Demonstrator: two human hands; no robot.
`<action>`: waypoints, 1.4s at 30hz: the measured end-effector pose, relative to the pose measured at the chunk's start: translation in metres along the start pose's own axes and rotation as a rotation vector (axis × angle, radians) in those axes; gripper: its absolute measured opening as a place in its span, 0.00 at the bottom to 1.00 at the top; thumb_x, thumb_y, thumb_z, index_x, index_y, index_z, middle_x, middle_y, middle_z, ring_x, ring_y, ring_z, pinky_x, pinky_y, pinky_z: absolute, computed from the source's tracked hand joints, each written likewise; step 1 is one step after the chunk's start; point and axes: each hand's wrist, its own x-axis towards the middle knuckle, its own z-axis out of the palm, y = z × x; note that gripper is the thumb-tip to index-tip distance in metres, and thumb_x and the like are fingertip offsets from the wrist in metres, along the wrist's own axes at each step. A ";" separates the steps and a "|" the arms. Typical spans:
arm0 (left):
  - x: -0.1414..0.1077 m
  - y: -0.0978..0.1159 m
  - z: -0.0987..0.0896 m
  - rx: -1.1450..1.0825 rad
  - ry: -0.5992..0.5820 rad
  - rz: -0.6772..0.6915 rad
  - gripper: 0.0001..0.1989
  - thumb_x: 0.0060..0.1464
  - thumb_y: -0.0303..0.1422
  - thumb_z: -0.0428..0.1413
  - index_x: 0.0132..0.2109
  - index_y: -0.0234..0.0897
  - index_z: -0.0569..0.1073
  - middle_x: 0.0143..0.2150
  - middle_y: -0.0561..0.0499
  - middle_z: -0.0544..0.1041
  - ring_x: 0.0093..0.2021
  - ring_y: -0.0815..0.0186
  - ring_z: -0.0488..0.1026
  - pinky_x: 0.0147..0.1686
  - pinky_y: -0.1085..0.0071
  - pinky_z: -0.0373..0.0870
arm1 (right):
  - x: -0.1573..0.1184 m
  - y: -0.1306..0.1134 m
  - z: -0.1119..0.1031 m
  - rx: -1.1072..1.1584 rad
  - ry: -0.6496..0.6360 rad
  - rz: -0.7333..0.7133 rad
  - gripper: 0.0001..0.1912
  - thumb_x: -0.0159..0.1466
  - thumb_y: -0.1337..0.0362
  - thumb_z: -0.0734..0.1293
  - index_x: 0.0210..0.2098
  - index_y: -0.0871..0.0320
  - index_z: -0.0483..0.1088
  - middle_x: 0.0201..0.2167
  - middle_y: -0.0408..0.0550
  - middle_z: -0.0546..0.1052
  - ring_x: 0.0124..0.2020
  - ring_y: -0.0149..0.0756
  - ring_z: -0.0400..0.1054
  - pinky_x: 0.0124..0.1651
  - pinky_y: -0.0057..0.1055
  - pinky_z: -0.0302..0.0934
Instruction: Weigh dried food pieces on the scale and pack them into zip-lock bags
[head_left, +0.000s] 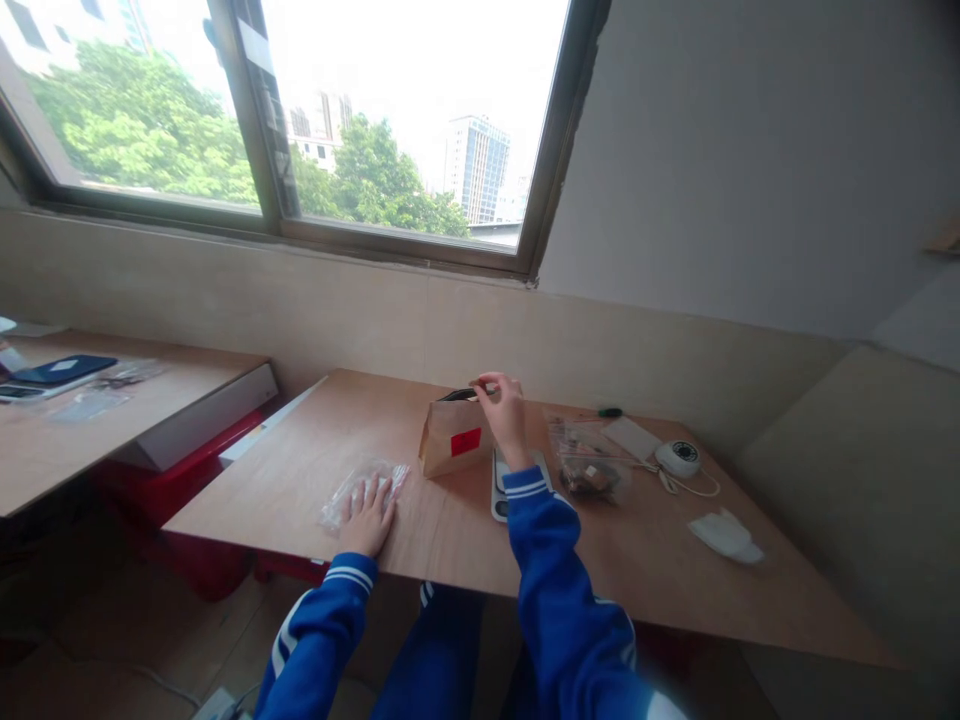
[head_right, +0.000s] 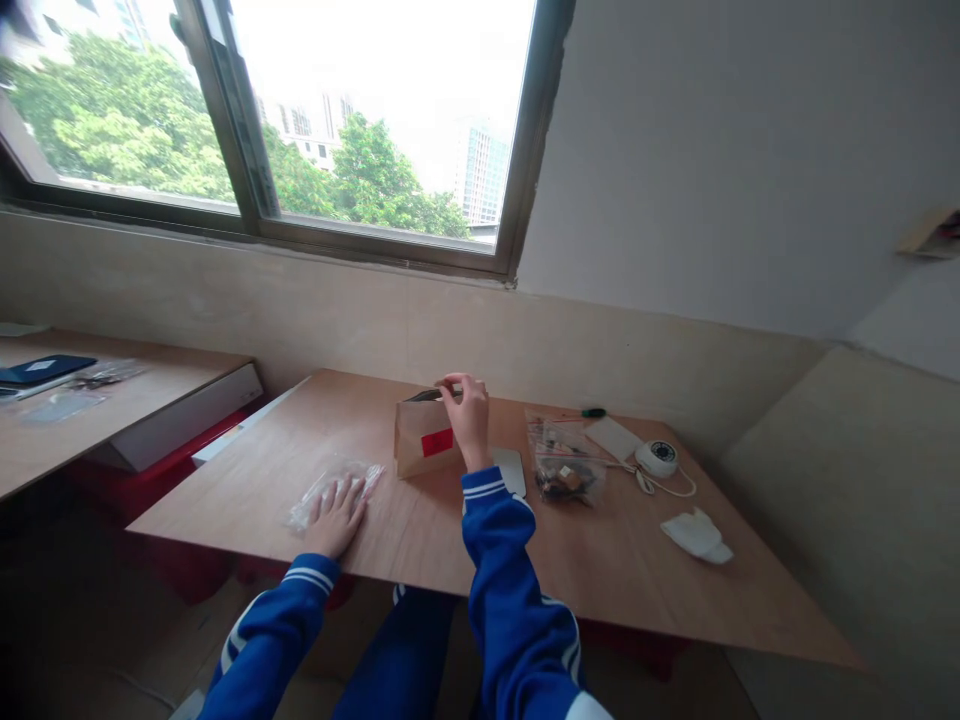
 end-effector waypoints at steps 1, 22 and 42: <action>0.000 0.000 0.000 0.002 0.000 -0.001 0.25 0.61 0.40 0.40 0.64 0.45 0.56 0.68 0.50 0.52 0.67 0.56 0.47 0.63 0.54 0.41 | 0.002 0.006 0.004 -0.055 -0.048 -0.012 0.09 0.64 0.60 0.62 0.37 0.57 0.72 0.39 0.50 0.75 0.43 0.40 0.64 0.48 0.37 0.58; 0.008 -0.008 -0.010 -0.321 -0.012 -0.043 0.23 0.61 0.40 0.39 0.58 0.42 0.65 0.64 0.48 0.61 0.65 0.55 0.54 0.61 0.51 0.49 | -0.103 0.189 -0.110 -0.618 -0.101 0.330 0.19 0.61 0.67 0.56 0.48 0.60 0.70 0.53 0.57 0.69 0.57 0.47 0.57 0.57 0.45 0.49; 0.049 0.133 -0.143 -0.245 0.538 0.551 0.21 0.61 0.35 0.41 0.60 0.45 0.62 0.65 0.48 0.58 0.66 0.57 0.50 0.60 0.57 0.44 | -0.157 0.178 -0.174 -0.897 -0.258 0.394 0.08 0.60 0.62 0.62 0.33 0.56 0.73 0.40 0.53 0.74 0.49 0.49 0.61 0.53 0.48 0.47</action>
